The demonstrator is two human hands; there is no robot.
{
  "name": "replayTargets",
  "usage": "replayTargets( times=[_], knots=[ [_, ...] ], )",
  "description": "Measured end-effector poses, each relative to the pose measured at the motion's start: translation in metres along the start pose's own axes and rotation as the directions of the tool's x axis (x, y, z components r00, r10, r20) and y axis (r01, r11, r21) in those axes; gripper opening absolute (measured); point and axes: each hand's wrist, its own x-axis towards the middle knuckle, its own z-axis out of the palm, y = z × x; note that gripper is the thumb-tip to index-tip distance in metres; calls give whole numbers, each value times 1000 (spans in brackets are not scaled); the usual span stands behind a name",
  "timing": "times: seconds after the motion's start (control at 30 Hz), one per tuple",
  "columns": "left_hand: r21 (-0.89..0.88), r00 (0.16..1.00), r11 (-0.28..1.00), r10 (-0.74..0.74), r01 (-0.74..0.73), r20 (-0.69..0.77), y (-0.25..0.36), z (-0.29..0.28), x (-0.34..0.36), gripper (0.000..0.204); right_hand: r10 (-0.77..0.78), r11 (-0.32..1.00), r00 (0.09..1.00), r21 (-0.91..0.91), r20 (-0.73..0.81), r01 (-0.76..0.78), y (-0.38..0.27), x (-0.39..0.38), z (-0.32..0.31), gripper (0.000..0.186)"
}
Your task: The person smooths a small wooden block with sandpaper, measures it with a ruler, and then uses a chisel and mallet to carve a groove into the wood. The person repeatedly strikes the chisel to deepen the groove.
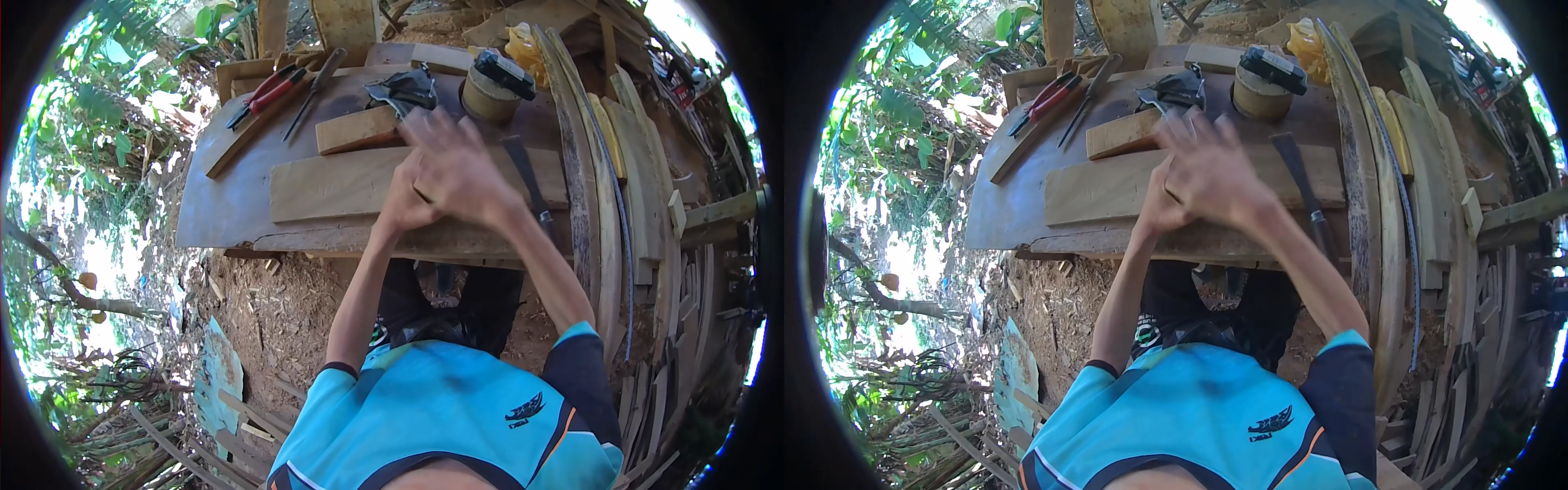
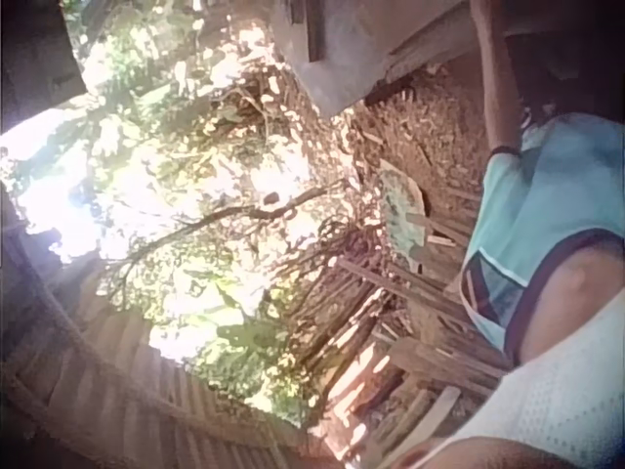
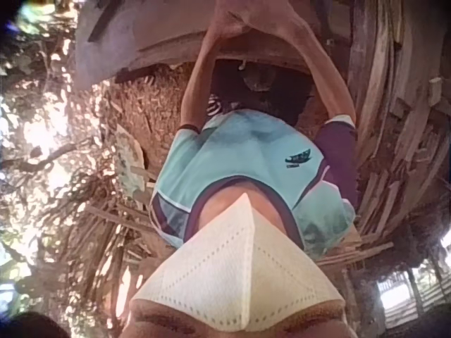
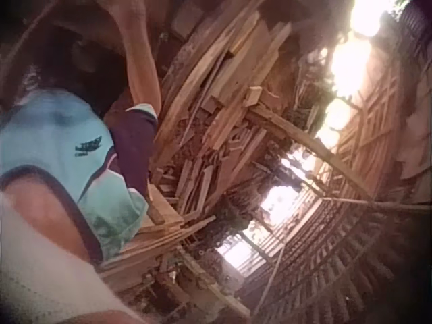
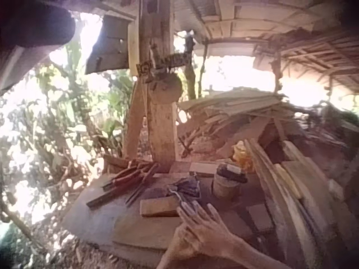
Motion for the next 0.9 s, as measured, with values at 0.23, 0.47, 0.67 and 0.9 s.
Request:
replayTargets(
  times=[0.23,0.47,0.67,0.9],
  knots=[
    [134,998,989,62,-63,10,-2,1,-2,61,37,989,999,-142,30,-33,10,8,-10,57],
    [222,998,973,65,-68,19,-11,2,-6,67,-26,950,1000,-312,-8,23,0,8,-11,60],
    [115,999,993,-16,19,-33,0,6,-8,62,-21,960,1000,-280,13,24,2,5,-6,62],
    [229,998,973,33,-21,-47,3,9,-4,59,153,983,988,-103,15,-151,26,12,-5,55]
  ],
)
